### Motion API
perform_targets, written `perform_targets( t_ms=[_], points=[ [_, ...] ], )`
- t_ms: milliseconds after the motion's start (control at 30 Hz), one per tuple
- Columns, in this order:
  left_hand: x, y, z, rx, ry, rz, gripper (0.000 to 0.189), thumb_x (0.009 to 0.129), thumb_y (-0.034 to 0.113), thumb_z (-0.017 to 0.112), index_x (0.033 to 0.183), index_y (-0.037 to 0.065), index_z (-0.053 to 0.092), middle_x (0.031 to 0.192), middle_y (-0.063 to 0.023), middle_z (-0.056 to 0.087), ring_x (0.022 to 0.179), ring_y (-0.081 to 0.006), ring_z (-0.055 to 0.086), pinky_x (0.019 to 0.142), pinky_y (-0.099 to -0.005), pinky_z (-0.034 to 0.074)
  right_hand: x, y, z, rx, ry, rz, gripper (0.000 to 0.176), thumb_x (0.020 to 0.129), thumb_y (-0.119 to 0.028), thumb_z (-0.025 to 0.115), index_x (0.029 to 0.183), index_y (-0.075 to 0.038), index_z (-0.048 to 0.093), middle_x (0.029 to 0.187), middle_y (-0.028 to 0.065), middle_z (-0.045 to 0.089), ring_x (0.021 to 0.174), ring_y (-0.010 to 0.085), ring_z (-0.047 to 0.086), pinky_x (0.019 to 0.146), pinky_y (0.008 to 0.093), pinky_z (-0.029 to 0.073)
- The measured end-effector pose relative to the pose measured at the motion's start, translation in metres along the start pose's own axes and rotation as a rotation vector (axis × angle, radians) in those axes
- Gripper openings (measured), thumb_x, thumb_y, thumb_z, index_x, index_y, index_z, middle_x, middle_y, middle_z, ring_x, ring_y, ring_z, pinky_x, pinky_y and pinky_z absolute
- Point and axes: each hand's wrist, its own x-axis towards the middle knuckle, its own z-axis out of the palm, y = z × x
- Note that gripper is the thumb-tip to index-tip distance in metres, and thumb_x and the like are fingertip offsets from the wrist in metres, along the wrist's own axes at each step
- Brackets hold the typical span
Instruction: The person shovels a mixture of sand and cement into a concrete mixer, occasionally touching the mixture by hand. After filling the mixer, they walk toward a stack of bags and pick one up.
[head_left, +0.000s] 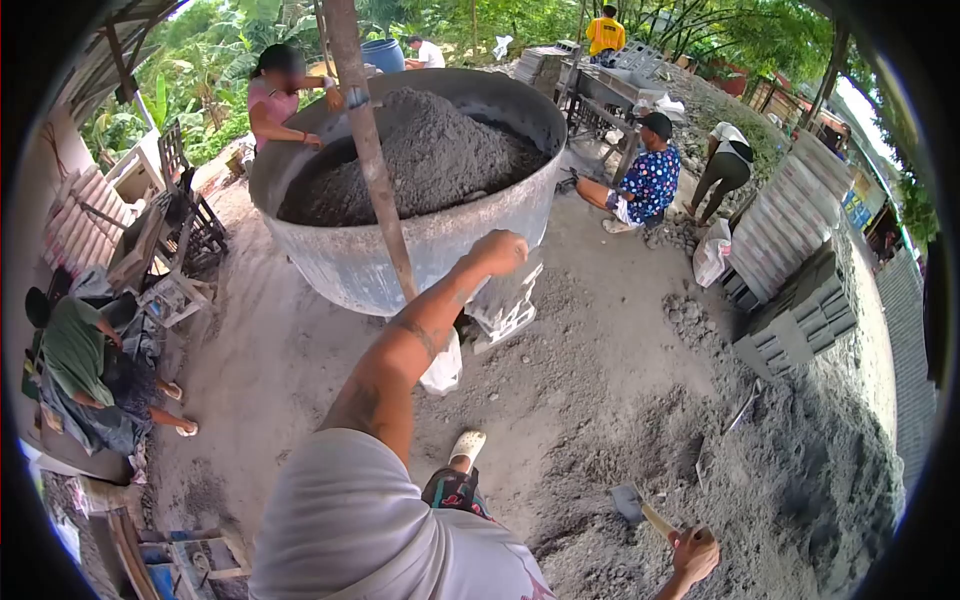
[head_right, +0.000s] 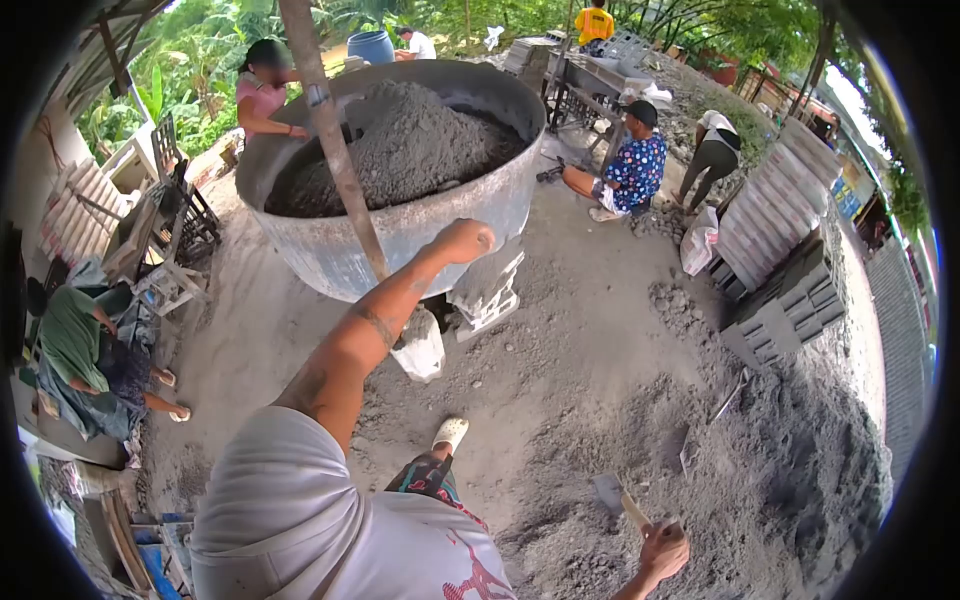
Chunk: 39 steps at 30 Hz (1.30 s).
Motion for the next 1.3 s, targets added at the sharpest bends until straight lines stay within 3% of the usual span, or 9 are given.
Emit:
perform_targets(
  t_ms=[167,233,333,600,967,1033,1133,1167,1300],
  points=[
    [0.118,-0.109,-0.056,0.188,0.232,-0.331,0.023,0.084,0.011,0.059,0.101,0.017,0.073,0.102,-0.0159,0.070,0.099,-0.0367,0.066,0.083,-0.0475,0.052,0.008,-0.014,0.028,-0.068,0.010,0.012,0.044,0.083,-0.044,0.060,0.062,-0.006,0.061,0.062,0.0193,0.059,0.057,0.0400,0.055,0.057,0.0492,0.040],
    [0.143,-0.155,-0.057,0.263,-0.078,-0.342,0.043,0.092,0.003,0.049,0.127,0.023,0.064,0.129,-0.0135,0.062,0.116,-0.0341,0.060,0.094,-0.0447,0.050,0.007,-0.020,0.018,-0.094,-0.181,0.089,0.051,0.086,-0.057,0.054,0.086,-0.011,0.075,0.071,0.0186,0.069,0.070,0.0314,0.070,0.060,0.0435,0.052],
    [0.166,-0.158,-0.064,0.479,-0.467,-0.443,0.058,0.093,0.002,0.047,0.141,0.033,0.051,0.153,-0.0073,0.039,0.136,-0.0305,0.043,0.104,-0.0469,0.046,0.004,-0.013,0.033,-0.137,-0.181,0.120,0.044,0.083,-0.051,0.058,0.075,-0.009,0.068,0.069,0.0191,0.064,0.064,0.0383,0.063,0.058,0.0484,0.046],
    [0.202,-0.207,-0.040,0.768,-0.594,0.255,0.061,0.073,0.001,0.070,0.131,0.010,0.056,0.130,-0.0228,0.056,0.116,-0.0387,0.058,0.093,-0.0467,0.050,-0.026,-0.080,-0.005,-0.089,-0.262,0.395,0.037,0.082,-0.038,0.062,0.064,-0.006,0.062,0.062,0.0175,0.061,0.062,0.0383,0.061,0.062,0.0482,0.045],
    [0.235,-0.070,-0.084,0.499,-0.913,-0.348,0.058,0.058,0.029,0.087,0.105,0.001,0.071,0.089,-0.0129,0.071,0.076,-0.0209,0.067,0.064,-0.0380,0.055,-0.032,-0.076,-0.007,-0.028,-0.121,0.373,0.032,0.085,-0.031,0.061,0.063,-0.007,0.061,0.062,0.0129,0.060,0.064,0.0339,0.059,0.066,0.0445,0.042],
    [0.212,-0.039,-0.025,0.515,-1.075,0.302,0.075,0.063,0.051,0.083,0.114,-0.002,0.066,0.104,-0.0194,0.069,0.087,-0.0281,0.067,0.075,-0.0375,0.053,-0.029,-0.069,-0.005,-0.017,-0.106,0.389,0.033,0.085,-0.032,0.061,0.063,-0.008,0.060,0.063,0.0120,0.059,0.066,0.0328,0.059,0.069,0.0439,0.042],
    [0.120,0.055,0.085,0.499,-1.584,0.549,0.090,0.063,0.062,0.078,0.130,0.004,0.059,0.117,-0.0183,0.067,0.100,-0.0306,0.066,0.085,-0.0379,0.051,-0.020,-0.048,0.002,0.008,-0.035,0.356,0.040,0.082,-0.041,0.062,0.062,-0.007,0.058,0.065,0.0127,0.059,0.070,0.0342,0.059,0.073,0.0454,0.043],
    [0.080,0.099,0.096,0.488,-1.633,0.521,0.074,0.061,0.055,0.081,0.117,0.007,0.068,0.094,-0.0104,0.070,0.082,-0.0236,0.065,0.071,-0.0380,0.052,-0.016,-0.038,0.003,0.005,-0.032,0.345,0.040,0.082,-0.041,0.062,0.062,-0.007,0.058,0.065,0.0127,0.059,0.070,0.0342,0.059,0.073,0.0454,0.043],
    [0.058,0.214,0.131,0.499,-1.162,0.579,0.074,0.062,0.050,0.081,0.122,0.009,0.065,0.111,-0.0157,0.070,0.099,-0.0331,0.067,0.082,-0.0423,0.052,0.007,-0.007,-0.006,0.057,-0.057,0.311,0.033,0.078,-0.035,0.061,0.062,-0.007,0.059,0.065,0.0124,0.059,0.068,0.0340,0.058,0.073,0.0442,0.044]
  ],
)
